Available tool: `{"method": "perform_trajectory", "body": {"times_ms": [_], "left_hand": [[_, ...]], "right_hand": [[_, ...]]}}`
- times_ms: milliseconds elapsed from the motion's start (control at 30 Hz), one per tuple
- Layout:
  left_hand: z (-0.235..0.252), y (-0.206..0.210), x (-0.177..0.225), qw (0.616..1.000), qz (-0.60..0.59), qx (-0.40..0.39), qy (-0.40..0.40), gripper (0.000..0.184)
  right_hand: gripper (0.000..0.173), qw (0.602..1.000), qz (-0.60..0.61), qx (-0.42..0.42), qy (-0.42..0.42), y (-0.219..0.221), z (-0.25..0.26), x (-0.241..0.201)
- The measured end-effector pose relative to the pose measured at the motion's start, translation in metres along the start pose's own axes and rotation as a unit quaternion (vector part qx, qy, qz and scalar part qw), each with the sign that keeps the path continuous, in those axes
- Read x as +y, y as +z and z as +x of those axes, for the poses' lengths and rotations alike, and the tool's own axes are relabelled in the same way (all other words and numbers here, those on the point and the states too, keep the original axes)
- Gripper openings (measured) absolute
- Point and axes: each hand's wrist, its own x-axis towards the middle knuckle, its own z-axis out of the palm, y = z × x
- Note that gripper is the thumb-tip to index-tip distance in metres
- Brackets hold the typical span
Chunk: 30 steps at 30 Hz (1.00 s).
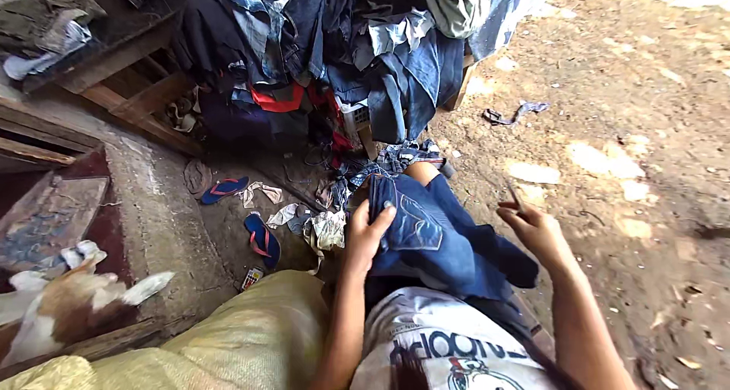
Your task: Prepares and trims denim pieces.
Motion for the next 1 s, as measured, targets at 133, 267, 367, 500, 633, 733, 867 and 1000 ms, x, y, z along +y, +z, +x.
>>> {"method": "perform_trajectory", "body": {"times_ms": [133, 267, 367, 500, 633, 733, 867, 1000], "left_hand": [[0.013, 0.030, -0.018, 0.998, -0.048, 0.050, 0.013, 0.032], [0.014, 0.042, -0.026, 0.997, -0.065, 0.045, -0.006, 0.041], [0.008, 0.037, -0.039, 0.996, -0.086, -0.016, -0.031, 0.043], [0.003, 0.023, -0.057, 0.992, -0.067, -0.109, -0.024, 0.046], [0.000, 0.016, -0.066, 0.989, -0.047, -0.137, -0.026, 0.044], [-0.001, 0.021, -0.071, 0.997, 0.000, -0.072, -0.001, 0.019], [-0.008, 0.029, -0.065, 0.977, 0.166, -0.047, 0.127, 0.023], [-0.011, 0.039, -0.062, 0.917, 0.279, -0.102, 0.266, 0.016]], "right_hand": [[0.043, 0.982, 0.095, -0.013, -0.160, 0.003, -0.006, -0.048], [0.065, 0.954, 0.117, -0.085, -0.263, 0.028, -0.014, -0.073], [0.071, 0.963, 0.054, -0.099, -0.243, 0.052, -0.011, -0.065], [0.068, 0.974, 0.041, -0.123, -0.185, 0.064, -0.009, -0.046], [0.064, 0.976, 0.052, -0.114, -0.178, 0.064, -0.014, -0.039], [0.058, 0.970, 0.062, -0.074, -0.223, 0.062, -0.018, -0.040], [0.066, 0.947, 0.140, -0.076, -0.281, 0.057, -0.028, -0.054], [0.056, 0.956, 0.132, -0.104, -0.240, 0.059, -0.029, -0.065]]}}
